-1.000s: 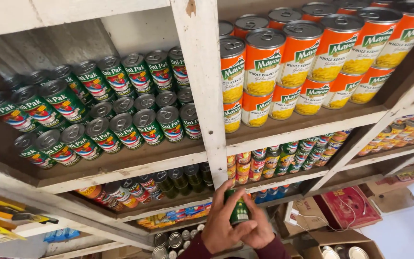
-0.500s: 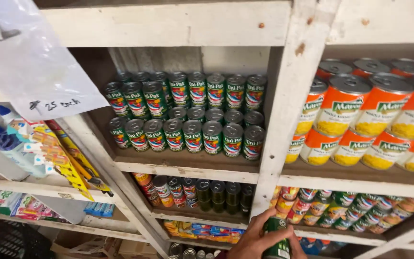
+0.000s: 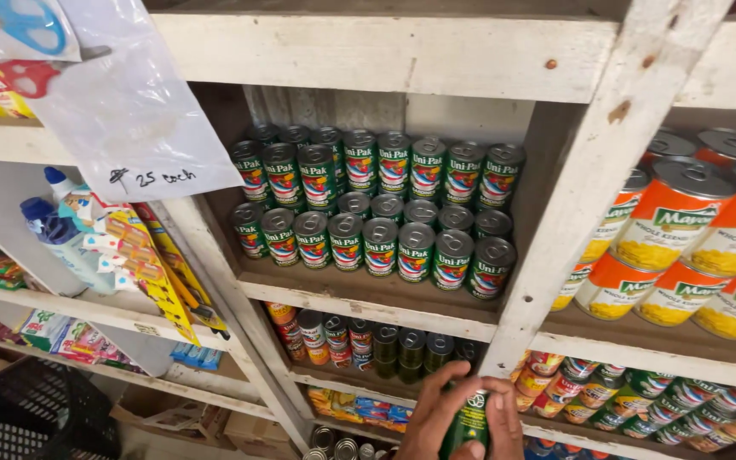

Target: Stocking shelves with various canned goods from boxes on the floor.

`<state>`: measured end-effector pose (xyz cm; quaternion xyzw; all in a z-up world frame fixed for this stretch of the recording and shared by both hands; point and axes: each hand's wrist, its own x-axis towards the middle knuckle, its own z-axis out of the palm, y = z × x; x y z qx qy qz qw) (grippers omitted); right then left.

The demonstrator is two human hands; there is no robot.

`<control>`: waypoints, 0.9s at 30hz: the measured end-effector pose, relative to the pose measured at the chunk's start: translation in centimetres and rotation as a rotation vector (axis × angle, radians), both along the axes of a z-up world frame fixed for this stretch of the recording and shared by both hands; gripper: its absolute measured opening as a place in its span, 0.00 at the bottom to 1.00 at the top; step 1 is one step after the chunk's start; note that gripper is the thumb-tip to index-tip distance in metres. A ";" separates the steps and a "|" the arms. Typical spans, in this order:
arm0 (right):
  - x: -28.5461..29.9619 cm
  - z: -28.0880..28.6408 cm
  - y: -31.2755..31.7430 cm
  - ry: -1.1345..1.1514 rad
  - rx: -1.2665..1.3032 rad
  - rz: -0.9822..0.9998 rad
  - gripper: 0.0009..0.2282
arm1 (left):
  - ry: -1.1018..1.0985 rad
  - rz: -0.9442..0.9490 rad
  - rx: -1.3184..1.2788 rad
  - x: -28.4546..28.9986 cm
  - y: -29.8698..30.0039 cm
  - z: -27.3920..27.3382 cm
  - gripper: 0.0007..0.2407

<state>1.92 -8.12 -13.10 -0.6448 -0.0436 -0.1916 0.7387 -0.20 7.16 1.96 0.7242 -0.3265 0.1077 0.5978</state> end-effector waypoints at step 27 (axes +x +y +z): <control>6.1 19.9 3.6 -0.025 -0.157 0.654 0.08 | -0.133 -0.260 0.239 7.4 13.5 15.2 0.06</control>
